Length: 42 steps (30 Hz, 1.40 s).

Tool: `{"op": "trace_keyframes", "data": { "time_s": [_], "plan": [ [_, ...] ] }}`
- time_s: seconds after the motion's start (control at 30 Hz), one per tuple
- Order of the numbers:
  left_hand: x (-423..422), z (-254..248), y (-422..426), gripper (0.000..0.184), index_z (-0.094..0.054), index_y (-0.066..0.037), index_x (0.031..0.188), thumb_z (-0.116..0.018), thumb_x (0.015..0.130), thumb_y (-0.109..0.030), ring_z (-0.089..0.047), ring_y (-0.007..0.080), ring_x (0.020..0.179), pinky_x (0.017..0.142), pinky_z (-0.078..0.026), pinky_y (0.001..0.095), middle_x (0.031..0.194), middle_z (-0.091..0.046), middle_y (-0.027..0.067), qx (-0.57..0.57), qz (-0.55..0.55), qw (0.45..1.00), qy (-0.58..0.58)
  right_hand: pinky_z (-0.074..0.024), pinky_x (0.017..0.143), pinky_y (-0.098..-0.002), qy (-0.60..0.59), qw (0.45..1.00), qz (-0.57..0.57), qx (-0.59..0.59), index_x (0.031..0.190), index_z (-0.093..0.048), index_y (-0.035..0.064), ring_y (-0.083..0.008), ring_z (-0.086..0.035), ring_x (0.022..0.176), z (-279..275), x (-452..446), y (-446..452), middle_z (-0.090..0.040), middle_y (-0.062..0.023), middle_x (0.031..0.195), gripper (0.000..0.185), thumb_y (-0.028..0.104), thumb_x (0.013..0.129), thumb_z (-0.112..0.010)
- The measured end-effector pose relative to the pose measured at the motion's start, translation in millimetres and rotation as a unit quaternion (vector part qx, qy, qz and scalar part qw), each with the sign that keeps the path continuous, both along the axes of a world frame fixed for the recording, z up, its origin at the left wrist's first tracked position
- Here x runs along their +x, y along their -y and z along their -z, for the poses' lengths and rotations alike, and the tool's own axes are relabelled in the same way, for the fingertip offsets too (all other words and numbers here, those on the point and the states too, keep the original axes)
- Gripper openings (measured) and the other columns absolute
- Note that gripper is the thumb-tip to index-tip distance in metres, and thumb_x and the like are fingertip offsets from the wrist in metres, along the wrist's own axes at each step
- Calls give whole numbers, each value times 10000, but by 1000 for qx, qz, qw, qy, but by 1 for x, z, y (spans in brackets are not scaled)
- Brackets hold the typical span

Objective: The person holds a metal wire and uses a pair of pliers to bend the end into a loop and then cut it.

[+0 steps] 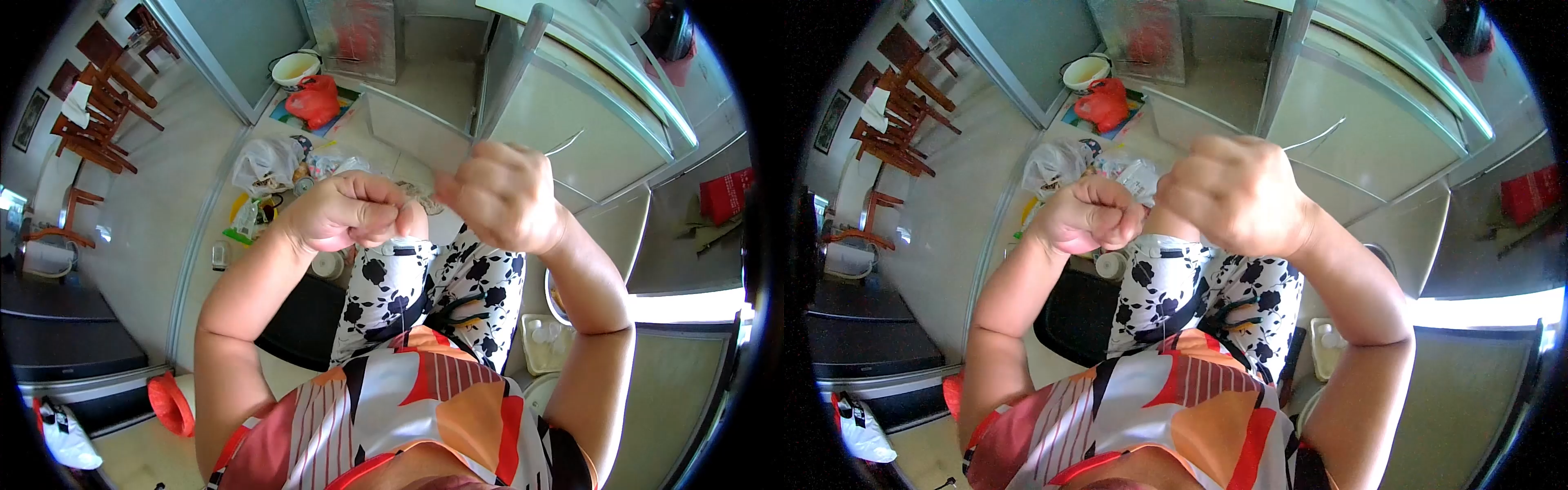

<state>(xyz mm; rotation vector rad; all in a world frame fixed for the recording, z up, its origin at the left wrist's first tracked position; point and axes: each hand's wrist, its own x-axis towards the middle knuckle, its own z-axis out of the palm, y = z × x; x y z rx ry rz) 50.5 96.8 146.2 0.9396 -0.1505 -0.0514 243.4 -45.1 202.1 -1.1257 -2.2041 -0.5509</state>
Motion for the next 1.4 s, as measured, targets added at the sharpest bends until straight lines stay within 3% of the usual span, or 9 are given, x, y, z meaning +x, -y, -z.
{"op": "trace_keyframes", "data": {
  "time_s": [0.17, 0.4, 0.53, 0.6, 0.7, 0.87, 1.03, 1.27, 1.4],
  "plan": [
    [7, -4, -6, 286, -614, 0, 1099, -574, 815, -2, -469, 96, 601, 537, -400, 245, 699, -528, -6, 269, -166, 945, 80, -474, 562, -327, -223, 954, -9, -201, 787, -644, 17, -262, -575, 636, 5, 9, -10, -594, -105, 696, 93, 109, 789, -654],
    [13, -18, 4, 281, -643, -6, 997, -707, 723, -6, -548, 202, 555, 520, -441, 285, 699, -567, 91, 702, -438, 474, 303, -426, 569, -279, -396, 854, -12, -337, 794, -629, -32, -148, -528, 616, 7, 9, -9, -592, -106, 694, 124, 78, 852, -632],
    [12, -19, 5, 176, -653, -31, 950, -679, 784, -81, -545, 160, 535, 460, -416, 279, 656, -567, 49, 675, -432, 535, 268, -413, 514, -293, -256, 947, -7, -196, 764, -620, -6, -168, -514, 573, 9, 5, -8, -557, -68, 657, 87, 60, 784, -672],
    [3, -19, 0, 145, -650, -13, 938, -630, 838, -116, -546, 124, 547, 468, -419, 257, 691, -600, 34, 338, -303, 888, 67, -394, 464, -298, -126, 991, -26, -44, 737, -614, 21, -163, -500, 544, 8, 2, -10, -534, -35, 640, 94, 48, 724, -704],
    [-6, -25, 3, 178, -640, 2, 883, -565, 893, -159, -539, 79, 565, 487, -423, 223, 726, -616, 17, 37, -103, 989, -102, -359, 405, -294, 73, 990, -11, 122, 705, -597, 67, -141, -481, 520, -4, -15, 6, -504, 5, 631, 148, 35, 638, -725],
    [-3, -20, 7, 191, -595, -25, 979, -611, 882, -189, -527, 59, 561, 477, -422, 210, 679, -563, -23, 184, -187, 952, -158, -426, 458, -317, -46, 996, 53, -52, 715, -622, 82, -206, -567, 588, 10, -5, 4, -576, -37, 667, 64, 97, 683, -675],
    [6, -20, 11, 293, -640, -46, 999, -707, 714, -57, -555, 183, 561, 503, -463, 286, 685, -532, 60, 758, -484, 370, 235, -444, 515, -379, -257, 937, 115, -205, 728, -631, 42, -323, -573, 595, 8, 2, -4, -562, -132, 627, 91, 125, 763, -644],
    [7, -23, 18, 276, -642, -1, 937, -680, 664, 5, -560, 209, 573, 500, -459, 301, 749, -538, 70, 801, -450, 331, 213, -421, 523, -341, -229, 951, 88, -185, 758, -606, -20, -273, -545, 575, -1, 1, -1, -544, -122, 644, 70, 34, 791, -635],
    [11, -29, 15, 99, -623, 0, 864, -634, 793, -68, -478, 134, 511, 444, -381, 251, 725, -529, 39, 622, -402, 664, 104, -417, 513, -352, -175, 979, 24, -104, 735, -602, -18, -269, -539, 567, -4, 4, 0, -539, -110, 636, 59, 17, 764, -638]
  ]
}}
